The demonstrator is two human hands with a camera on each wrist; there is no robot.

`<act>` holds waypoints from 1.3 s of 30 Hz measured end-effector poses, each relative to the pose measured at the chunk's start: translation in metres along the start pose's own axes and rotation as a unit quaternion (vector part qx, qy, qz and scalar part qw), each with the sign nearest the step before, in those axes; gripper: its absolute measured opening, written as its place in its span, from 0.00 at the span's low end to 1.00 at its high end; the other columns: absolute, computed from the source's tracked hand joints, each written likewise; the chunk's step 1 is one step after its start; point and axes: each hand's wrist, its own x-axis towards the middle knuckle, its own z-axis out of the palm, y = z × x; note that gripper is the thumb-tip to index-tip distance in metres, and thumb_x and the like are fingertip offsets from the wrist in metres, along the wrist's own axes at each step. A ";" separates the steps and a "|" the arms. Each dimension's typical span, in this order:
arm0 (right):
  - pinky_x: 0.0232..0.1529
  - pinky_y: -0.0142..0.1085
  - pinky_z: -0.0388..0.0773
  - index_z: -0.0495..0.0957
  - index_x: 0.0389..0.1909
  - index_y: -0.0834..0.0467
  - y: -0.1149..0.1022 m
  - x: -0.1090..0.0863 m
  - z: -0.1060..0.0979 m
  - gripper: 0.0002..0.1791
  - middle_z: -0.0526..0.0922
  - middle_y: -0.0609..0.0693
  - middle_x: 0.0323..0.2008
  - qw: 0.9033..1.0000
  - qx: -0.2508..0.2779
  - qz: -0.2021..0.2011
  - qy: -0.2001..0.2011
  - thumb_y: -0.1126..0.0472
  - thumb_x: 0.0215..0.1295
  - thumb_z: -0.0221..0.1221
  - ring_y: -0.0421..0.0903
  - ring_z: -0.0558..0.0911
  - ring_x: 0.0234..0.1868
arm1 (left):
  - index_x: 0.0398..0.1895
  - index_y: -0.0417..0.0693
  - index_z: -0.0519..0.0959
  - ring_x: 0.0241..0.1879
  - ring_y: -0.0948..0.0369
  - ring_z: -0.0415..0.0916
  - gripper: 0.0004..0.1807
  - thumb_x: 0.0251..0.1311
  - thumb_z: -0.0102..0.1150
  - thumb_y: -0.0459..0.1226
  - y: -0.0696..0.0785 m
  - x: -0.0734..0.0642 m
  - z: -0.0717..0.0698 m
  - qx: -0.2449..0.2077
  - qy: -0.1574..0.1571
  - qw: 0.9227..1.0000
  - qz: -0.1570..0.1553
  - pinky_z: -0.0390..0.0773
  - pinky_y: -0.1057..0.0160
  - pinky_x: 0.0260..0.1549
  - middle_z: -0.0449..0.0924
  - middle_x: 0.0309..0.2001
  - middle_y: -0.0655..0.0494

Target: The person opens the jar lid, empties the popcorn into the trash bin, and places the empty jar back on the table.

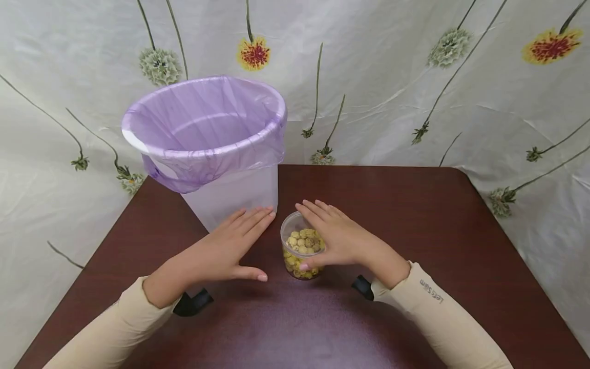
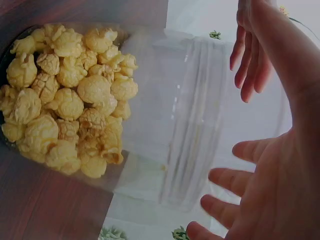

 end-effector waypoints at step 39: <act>0.56 0.49 0.61 0.52 0.66 0.58 -0.013 0.000 0.017 0.58 0.59 0.54 0.62 0.981 0.110 0.025 0.160 0.40 0.35 0.69 0.49 0.58 0.62 | 0.65 0.31 0.48 0.60 0.49 0.58 0.63 0.33 0.68 0.60 0.032 0.018 0.075 -0.089 0.245 0.961 -0.092 0.60 0.55 0.56 0.59 0.61 0.37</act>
